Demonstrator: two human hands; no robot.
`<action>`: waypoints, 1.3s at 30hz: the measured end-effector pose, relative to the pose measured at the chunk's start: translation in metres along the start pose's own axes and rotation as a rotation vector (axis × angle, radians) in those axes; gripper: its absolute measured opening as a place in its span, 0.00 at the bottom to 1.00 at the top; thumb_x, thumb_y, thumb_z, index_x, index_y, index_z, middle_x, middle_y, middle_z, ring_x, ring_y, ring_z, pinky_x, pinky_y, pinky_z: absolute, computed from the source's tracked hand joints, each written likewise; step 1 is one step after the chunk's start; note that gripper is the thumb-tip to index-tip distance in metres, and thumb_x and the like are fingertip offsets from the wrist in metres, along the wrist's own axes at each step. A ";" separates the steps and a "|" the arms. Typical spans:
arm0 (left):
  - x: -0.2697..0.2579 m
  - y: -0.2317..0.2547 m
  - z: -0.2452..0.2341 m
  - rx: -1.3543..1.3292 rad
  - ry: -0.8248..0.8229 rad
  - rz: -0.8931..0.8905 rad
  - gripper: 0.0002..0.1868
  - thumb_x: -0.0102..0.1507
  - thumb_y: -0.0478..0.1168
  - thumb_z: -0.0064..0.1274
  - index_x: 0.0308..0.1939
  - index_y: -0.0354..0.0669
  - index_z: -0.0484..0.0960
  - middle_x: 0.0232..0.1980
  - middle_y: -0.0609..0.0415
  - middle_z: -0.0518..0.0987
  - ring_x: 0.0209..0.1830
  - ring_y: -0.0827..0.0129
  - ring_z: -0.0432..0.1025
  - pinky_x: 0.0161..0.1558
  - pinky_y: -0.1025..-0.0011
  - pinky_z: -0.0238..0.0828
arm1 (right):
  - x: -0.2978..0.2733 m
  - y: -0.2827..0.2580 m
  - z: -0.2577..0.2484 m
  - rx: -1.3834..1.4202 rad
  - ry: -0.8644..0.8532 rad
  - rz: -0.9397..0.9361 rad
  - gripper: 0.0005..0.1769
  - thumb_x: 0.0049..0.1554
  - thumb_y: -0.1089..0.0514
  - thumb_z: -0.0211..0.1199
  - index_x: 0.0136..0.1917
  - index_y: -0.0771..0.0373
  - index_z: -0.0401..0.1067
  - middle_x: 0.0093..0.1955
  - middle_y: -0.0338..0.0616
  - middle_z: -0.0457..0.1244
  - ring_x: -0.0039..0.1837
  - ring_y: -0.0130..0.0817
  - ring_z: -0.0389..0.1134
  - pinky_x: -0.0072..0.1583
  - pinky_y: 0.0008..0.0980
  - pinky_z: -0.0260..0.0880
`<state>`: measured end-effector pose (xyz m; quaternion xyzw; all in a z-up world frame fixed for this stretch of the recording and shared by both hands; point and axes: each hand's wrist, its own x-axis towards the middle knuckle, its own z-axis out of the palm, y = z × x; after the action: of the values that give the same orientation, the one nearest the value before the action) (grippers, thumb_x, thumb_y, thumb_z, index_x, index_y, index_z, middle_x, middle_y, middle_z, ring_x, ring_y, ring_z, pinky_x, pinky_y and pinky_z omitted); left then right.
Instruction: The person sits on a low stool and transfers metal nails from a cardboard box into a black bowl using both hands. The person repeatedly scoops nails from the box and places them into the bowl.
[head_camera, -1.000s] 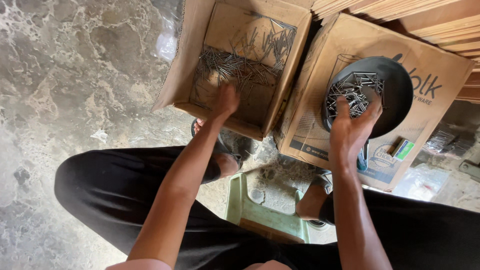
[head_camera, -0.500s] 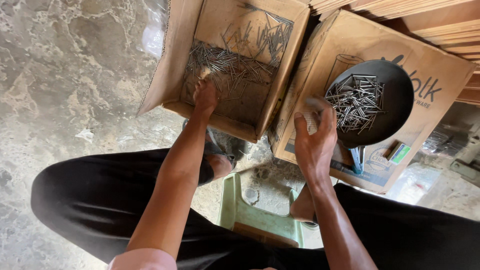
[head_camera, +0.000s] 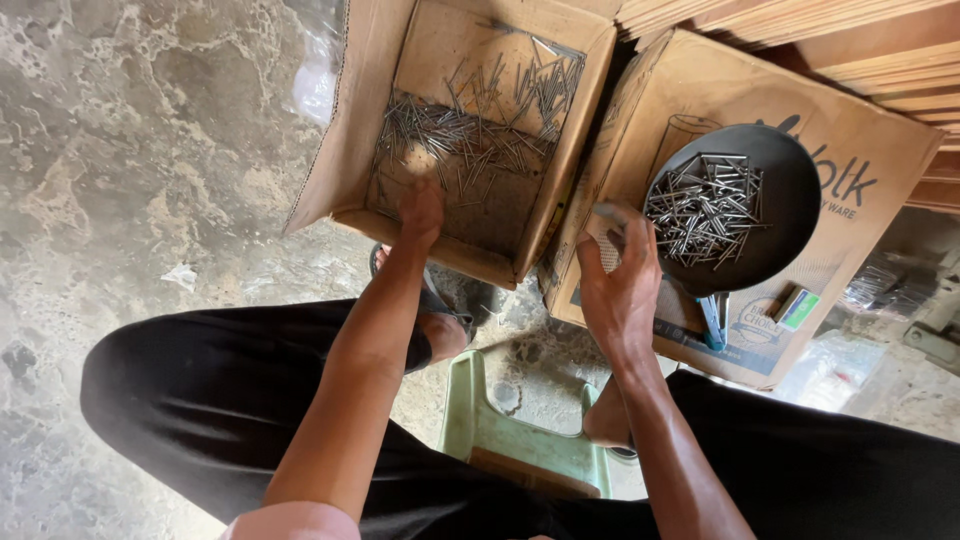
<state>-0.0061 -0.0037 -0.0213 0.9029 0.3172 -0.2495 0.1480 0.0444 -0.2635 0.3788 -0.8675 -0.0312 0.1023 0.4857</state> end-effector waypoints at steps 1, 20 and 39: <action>-0.004 -0.001 0.003 0.039 0.006 0.035 0.14 0.60 0.41 0.41 0.43 0.42 0.79 0.44 0.44 0.77 0.47 0.50 0.72 0.46 0.57 0.69 | -0.001 -0.002 -0.001 -0.005 -0.006 -0.005 0.15 0.52 0.69 0.55 0.54 0.63 0.65 0.52 0.55 0.58 0.59 0.55 0.61 0.59 0.50 0.63; -0.245 0.232 -0.213 -0.225 0.759 0.926 0.06 0.47 0.36 0.49 0.27 0.39 0.74 0.24 0.48 0.71 0.23 0.56 0.70 0.25 0.66 0.69 | 0.016 -0.024 -0.030 0.945 -0.216 0.510 0.29 0.53 0.34 0.43 0.59 0.53 0.57 0.64 0.47 0.55 0.68 0.42 0.56 0.68 0.43 0.53; -0.078 0.047 -0.087 -0.268 0.078 0.165 0.19 0.58 0.40 0.46 0.46 0.28 0.69 0.42 0.34 0.73 0.44 0.43 0.70 0.44 0.53 0.69 | 0.021 0.007 -0.042 -0.009 0.192 0.164 0.16 0.57 0.68 0.55 0.58 0.62 0.60 0.60 0.52 0.52 0.67 0.46 0.49 0.64 0.50 0.51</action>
<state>0.0028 -0.0409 0.0983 0.9071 0.2779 -0.1567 0.2745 0.0728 -0.2991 0.3909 -0.8752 0.0860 0.0581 0.4725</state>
